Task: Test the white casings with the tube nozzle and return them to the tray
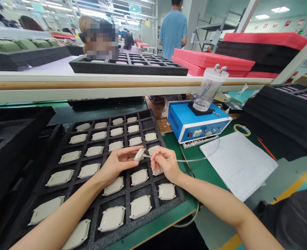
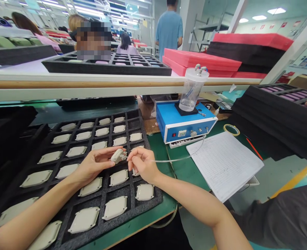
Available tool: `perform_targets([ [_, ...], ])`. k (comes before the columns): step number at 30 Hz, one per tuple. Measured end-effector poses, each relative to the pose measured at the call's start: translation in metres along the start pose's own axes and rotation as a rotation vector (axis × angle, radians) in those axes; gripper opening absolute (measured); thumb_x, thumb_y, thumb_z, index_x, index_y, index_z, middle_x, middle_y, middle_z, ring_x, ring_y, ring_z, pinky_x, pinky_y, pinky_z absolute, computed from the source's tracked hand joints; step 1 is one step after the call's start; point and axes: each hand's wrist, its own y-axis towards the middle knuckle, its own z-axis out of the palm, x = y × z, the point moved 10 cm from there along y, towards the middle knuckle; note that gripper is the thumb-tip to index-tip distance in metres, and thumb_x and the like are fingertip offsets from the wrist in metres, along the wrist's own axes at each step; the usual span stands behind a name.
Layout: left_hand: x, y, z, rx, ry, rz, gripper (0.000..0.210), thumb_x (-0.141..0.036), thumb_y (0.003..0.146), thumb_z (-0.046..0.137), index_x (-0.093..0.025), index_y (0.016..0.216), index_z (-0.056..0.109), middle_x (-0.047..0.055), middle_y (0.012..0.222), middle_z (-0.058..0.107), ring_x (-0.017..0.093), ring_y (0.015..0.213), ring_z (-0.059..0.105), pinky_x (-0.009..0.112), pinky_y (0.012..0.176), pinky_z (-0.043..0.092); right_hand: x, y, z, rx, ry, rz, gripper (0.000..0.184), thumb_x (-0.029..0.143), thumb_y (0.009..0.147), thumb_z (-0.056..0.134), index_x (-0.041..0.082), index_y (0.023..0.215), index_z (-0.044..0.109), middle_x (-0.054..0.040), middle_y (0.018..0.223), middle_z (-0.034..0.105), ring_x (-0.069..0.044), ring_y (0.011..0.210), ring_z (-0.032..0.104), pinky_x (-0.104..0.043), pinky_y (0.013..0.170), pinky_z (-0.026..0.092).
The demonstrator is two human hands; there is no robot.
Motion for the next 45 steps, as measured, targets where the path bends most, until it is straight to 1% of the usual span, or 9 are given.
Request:
perform_targets([
  [7,0.0005,0.0008,0.0005,0.012,0.004,0.0,0.051,-0.027,0.056,0.082,-0.02,0.105,0.07,0.01,0.107,0.071,0.029,0.102,0.064,0.043,0.097,0.045,-0.0008,0.0,-0.001,-0.008,-0.009,0.01,0.012,0.027,0.07,0.053,0.017,0.063,0.055,0.0044,0.043,0.055,-0.006,0.031,0.037,-0.019,0.035,0.029],
  [14,0.0002,0.0006,0.0003,0.013,-0.01,0.0,0.048,-0.025,0.056,0.082,-0.022,0.103,0.071,0.009,0.106,0.071,0.027,0.1,0.065,0.039,0.093,0.047,-0.0008,-0.0003,-0.0002,-0.001,-0.01,0.002,0.013,0.027,0.071,0.053,0.017,0.063,0.055,0.004,0.043,0.055,-0.006,0.031,0.037,-0.019,0.036,0.029],
  [23,0.0001,0.0007,0.002,0.026,-0.008,0.005,0.048,-0.026,0.057,0.082,-0.021,0.104,0.071,0.009,0.105,0.072,0.026,0.098,0.065,0.039,0.093,0.046,-0.001,-0.0004,-0.0003,0.005,-0.009,-0.006,0.012,0.025,0.072,0.052,0.017,0.064,0.055,0.0039,0.044,0.055,-0.006,0.032,0.037,-0.019,0.036,0.029],
  [33,0.0007,-0.0003,0.0019,0.039,-0.019,0.009,0.047,-0.025,0.058,0.082,-0.024,0.104,0.071,0.007,0.105,0.072,0.024,0.098,0.065,0.036,0.094,0.046,-0.0003,-0.0005,-0.0004,0.01,0.0,-0.021,0.01,0.021,0.071,0.05,0.017,0.064,0.056,0.0041,0.044,0.055,-0.005,0.031,0.038,-0.019,0.036,0.029],
  [41,0.0035,0.0012,0.0017,0.045,-0.021,0.016,0.046,-0.025,0.059,0.081,-0.026,0.104,0.071,0.006,0.105,0.071,0.024,0.098,0.064,0.038,0.096,0.044,-0.0005,-0.0005,-0.0008,0.003,0.003,-0.015,0.01,0.021,0.07,0.05,0.017,0.063,0.056,0.0043,0.043,0.056,-0.005,0.031,0.037,-0.019,0.035,0.029],
  [45,0.0029,0.001,0.0023,0.05,-0.028,0.02,0.046,-0.025,0.059,0.081,-0.025,0.104,0.071,0.006,0.105,0.071,0.024,0.098,0.064,0.039,0.095,0.045,-0.0013,-0.0002,-0.0009,0.007,0.004,-0.016,0.01,0.021,0.071,0.05,0.017,0.064,0.056,0.0044,0.044,0.056,-0.005,0.031,0.038,-0.019,0.035,0.029],
])
